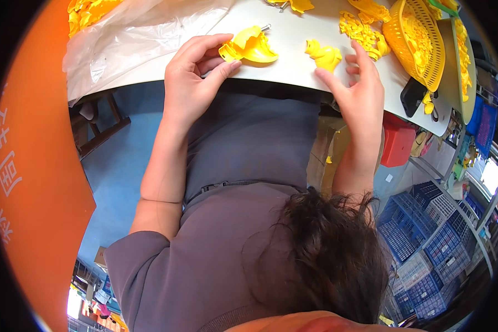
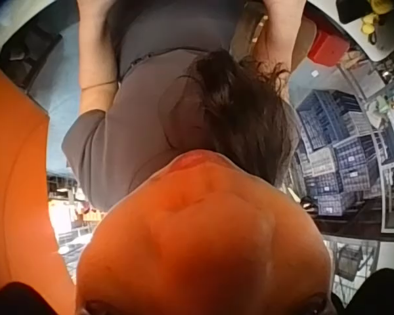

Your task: Assembling yellow plastic toy components at a factory workbench.

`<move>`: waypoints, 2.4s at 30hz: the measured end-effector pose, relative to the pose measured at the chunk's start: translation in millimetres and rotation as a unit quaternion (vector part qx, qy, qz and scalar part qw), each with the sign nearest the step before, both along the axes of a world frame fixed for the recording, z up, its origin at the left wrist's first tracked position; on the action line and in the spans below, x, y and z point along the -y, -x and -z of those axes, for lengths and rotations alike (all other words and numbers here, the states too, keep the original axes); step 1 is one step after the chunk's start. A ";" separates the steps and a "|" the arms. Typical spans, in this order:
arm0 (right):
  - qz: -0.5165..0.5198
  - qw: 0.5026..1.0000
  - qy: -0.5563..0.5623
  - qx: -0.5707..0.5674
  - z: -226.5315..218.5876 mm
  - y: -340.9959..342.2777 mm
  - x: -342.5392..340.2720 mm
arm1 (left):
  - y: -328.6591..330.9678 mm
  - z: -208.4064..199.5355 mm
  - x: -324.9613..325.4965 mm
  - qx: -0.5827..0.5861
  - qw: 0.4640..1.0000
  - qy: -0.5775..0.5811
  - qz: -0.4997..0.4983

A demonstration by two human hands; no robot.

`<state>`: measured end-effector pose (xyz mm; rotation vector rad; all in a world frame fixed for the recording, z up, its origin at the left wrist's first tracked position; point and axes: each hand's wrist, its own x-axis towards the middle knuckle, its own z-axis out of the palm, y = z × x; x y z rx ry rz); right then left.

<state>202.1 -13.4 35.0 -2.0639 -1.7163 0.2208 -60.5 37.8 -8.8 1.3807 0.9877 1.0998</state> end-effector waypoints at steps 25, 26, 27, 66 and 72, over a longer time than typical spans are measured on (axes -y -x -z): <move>-0.261 0.950 -0.113 -0.128 13.2 52.6 -28.8 | -12.3 -2.5 4.0 -0.020 0.999 -0.029 0.009; -0.259 0.950 -0.109 -0.138 15.0 52.7 -29.1 | -10.8 -3.2 3.9 -0.030 0.999 -0.022 0.025; -0.259 0.950 -0.108 -0.138 15.6 52.5 -29.1 | -10.0 -4.2 3.7 -0.039 0.998 -0.014 0.042; -0.348 0.924 -0.080 -0.136 27.1 34.4 -36.4 | -15.8 -21.3 4.1 0.030 0.990 0.130 0.033; -0.366 0.896 -0.184 -0.171 47.8 34.1 -33.0 | -22.6 -38.9 -18.5 -0.136 0.970 0.128 0.156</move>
